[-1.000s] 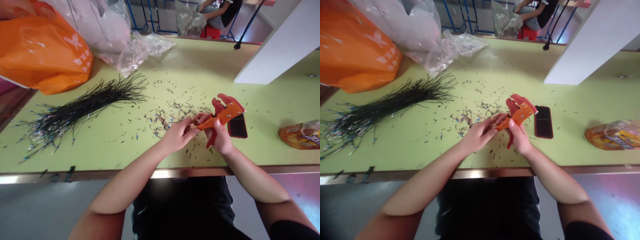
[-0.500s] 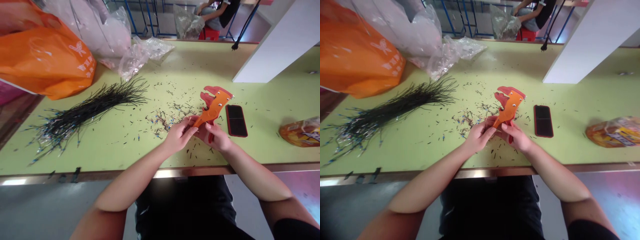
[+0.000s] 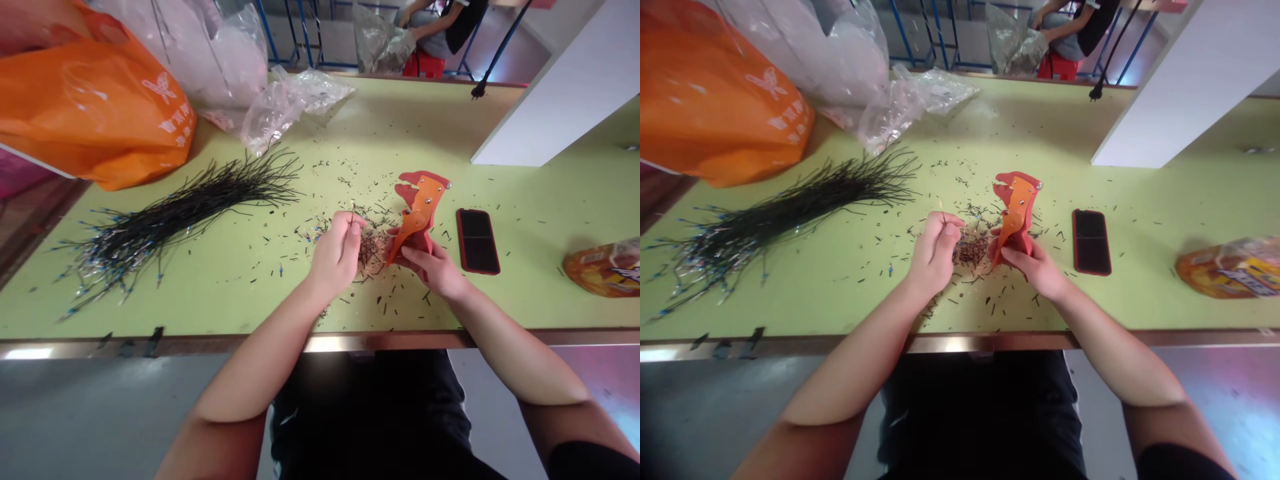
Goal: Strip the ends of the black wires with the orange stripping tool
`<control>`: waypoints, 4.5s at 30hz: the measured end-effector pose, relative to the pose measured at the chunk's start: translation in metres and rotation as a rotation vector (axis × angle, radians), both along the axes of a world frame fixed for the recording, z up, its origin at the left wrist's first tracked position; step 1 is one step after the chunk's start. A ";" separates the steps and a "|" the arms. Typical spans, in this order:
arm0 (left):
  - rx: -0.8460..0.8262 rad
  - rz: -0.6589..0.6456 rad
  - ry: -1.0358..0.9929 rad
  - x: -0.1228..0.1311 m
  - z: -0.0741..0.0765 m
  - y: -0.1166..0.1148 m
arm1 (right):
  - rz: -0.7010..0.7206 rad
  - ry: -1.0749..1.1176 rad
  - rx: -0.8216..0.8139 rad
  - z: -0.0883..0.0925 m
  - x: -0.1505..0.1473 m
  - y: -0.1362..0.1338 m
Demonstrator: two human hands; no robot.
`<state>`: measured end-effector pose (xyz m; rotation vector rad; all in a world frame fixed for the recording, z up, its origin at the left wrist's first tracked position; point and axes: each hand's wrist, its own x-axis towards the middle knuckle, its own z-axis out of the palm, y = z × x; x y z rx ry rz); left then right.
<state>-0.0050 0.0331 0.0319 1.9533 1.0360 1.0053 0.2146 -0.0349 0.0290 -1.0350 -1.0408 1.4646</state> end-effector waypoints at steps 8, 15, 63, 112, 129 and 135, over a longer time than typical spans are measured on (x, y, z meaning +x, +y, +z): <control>0.038 0.014 0.040 -0.005 0.015 0.004 | 0.063 -0.015 0.007 -0.007 0.001 -0.006; -0.392 -0.339 -0.036 0.000 0.030 -0.003 | 0.042 -0.153 0.052 -0.011 0.001 -0.010; -0.949 -0.518 -0.482 0.015 0.036 -0.017 | -0.013 -0.249 0.115 -0.040 -0.017 -0.007; 0.368 0.144 0.168 -0.007 0.016 0.012 | 0.477 0.233 -0.089 -0.011 0.001 0.000; 0.313 0.160 0.225 -0.006 0.015 0.010 | 0.288 0.136 -0.111 -0.018 -0.017 -0.007; 0.301 0.155 0.310 -0.005 0.014 0.013 | 0.246 0.051 -0.063 -0.015 -0.024 -0.007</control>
